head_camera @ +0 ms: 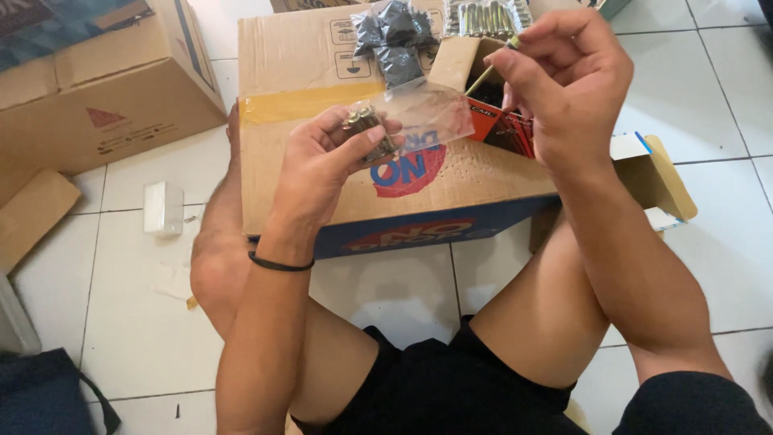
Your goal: The person sorts various hardware components by hand, picking up bolts and metal rods and placing them into a plastic bag, then sealing the bag and placing it into a cardboard box.
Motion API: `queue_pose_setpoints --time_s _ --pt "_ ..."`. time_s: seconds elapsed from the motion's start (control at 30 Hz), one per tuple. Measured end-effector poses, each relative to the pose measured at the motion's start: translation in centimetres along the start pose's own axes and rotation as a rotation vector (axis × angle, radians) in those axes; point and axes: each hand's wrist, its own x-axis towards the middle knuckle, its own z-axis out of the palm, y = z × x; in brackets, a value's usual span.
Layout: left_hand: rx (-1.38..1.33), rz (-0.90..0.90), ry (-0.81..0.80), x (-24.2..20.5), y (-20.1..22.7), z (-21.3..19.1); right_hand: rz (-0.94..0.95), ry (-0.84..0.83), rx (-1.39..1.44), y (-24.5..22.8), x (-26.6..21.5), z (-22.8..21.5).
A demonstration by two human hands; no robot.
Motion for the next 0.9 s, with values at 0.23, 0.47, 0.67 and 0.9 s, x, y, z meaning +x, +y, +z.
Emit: queue_pose_setpoints --time_s 0.23,0.47,0.67,0.9 --pt "-0.011 0.012 0.025 0.1 -0.2 0.1 0.123 -0.059 -0.029 -0.5 -0.3 1.5" --pt "0.007 -0.003 0.012 -0.1 0.1 0.4 0.311 -0.513 -0.037 -2.3 0.1 1.6" --pt "0.050 0.008 -0.086 -0.1 -0.5 0.0 0.382 -0.661 -0.136 -4.1 0.7 2.3" --pt "0.073 0.003 -0.042 -0.2 -0.2 0.6 0.308 -0.384 -0.156 -1.4 -0.2 3.2"
